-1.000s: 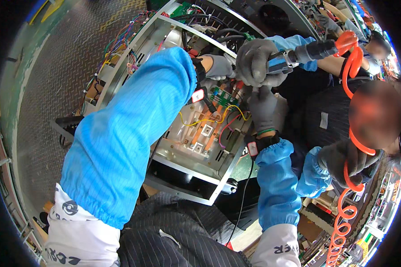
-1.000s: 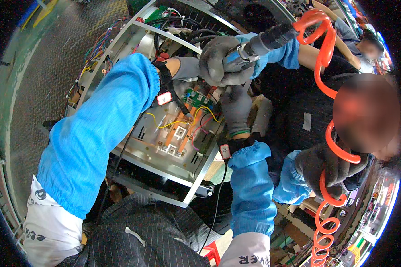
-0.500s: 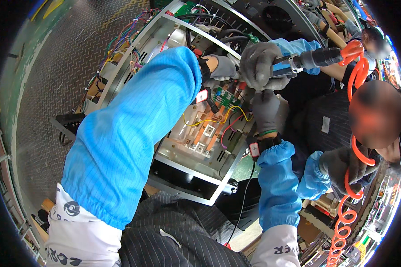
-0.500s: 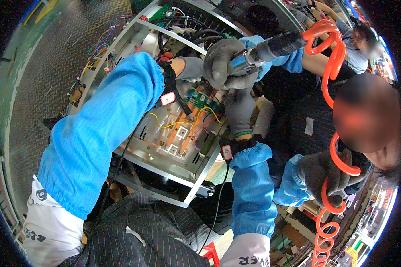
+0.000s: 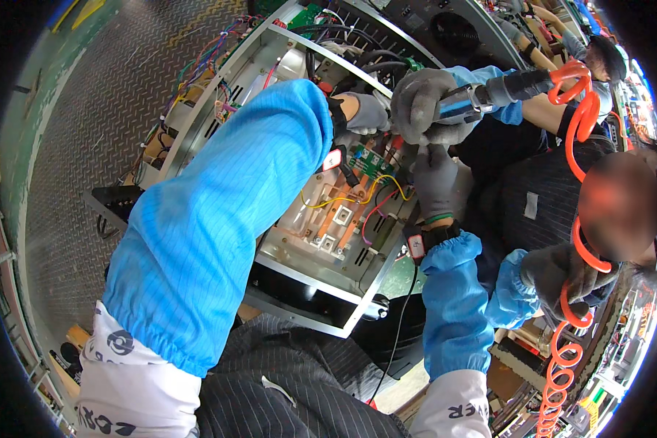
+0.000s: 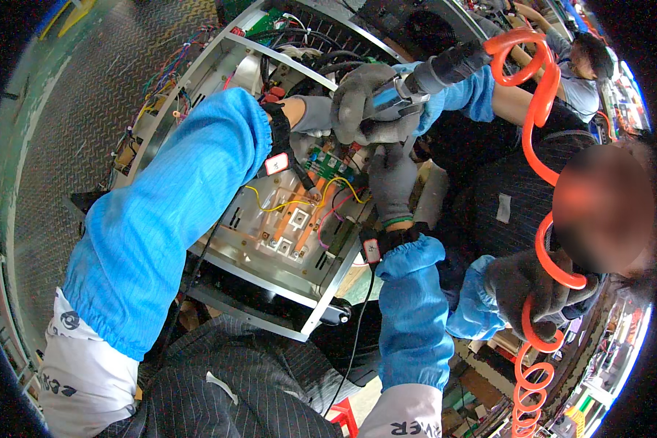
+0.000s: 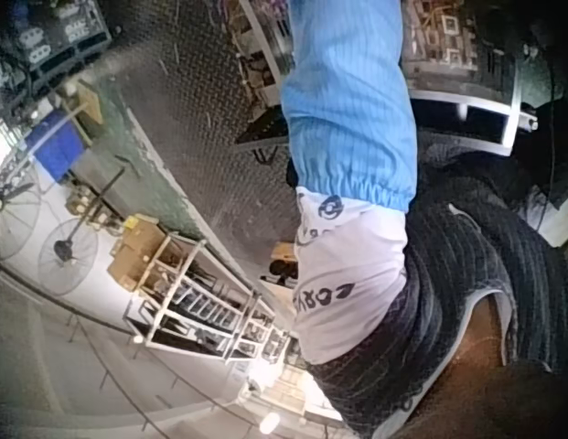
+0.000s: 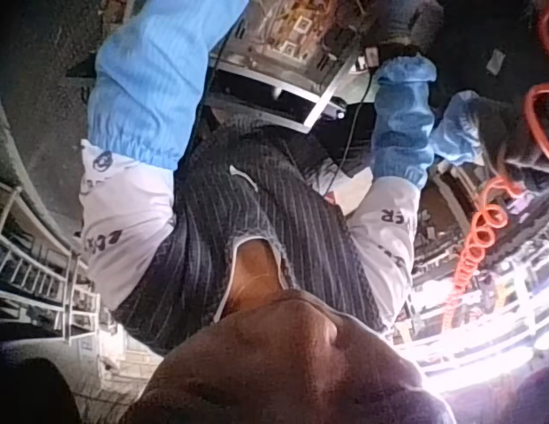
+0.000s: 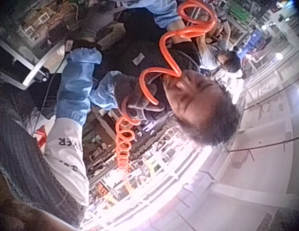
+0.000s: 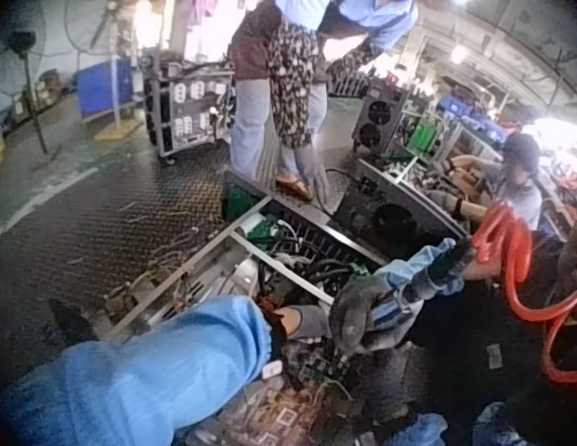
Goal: Manually assemble and wire internal components of a large industrial inverter unit.
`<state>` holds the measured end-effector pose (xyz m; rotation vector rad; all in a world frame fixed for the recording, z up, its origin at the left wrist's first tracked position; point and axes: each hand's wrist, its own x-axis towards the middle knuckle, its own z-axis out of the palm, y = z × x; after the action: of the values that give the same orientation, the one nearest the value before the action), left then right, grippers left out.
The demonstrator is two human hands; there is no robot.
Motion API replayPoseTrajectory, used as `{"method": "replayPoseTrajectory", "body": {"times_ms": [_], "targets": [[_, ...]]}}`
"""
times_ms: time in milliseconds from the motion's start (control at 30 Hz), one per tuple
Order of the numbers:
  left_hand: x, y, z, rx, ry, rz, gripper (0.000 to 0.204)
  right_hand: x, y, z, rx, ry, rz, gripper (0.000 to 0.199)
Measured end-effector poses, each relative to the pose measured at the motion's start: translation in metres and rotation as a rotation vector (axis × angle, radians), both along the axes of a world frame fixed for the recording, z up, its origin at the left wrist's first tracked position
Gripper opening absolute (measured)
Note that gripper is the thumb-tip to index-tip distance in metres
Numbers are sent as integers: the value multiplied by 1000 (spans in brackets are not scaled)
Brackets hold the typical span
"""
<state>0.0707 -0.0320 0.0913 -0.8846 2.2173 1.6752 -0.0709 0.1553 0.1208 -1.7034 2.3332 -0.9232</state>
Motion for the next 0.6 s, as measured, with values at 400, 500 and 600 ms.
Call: {"method": "replayPoseTrajectory", "body": {"times_ms": [400, 500, 600], "targets": [[89, -56, -121, -1398, 306, -501, 22, 65, -42, 2, -120, -152, 178, 13], [-45, 24, -40, -200, 64, 92, 30, -12, 15, 7, -53, -31, -45, 16], [-10, 13, -30, -1139, 211, -516, 24, -9, 4, -1, -29, 17, -5, 17]]}}
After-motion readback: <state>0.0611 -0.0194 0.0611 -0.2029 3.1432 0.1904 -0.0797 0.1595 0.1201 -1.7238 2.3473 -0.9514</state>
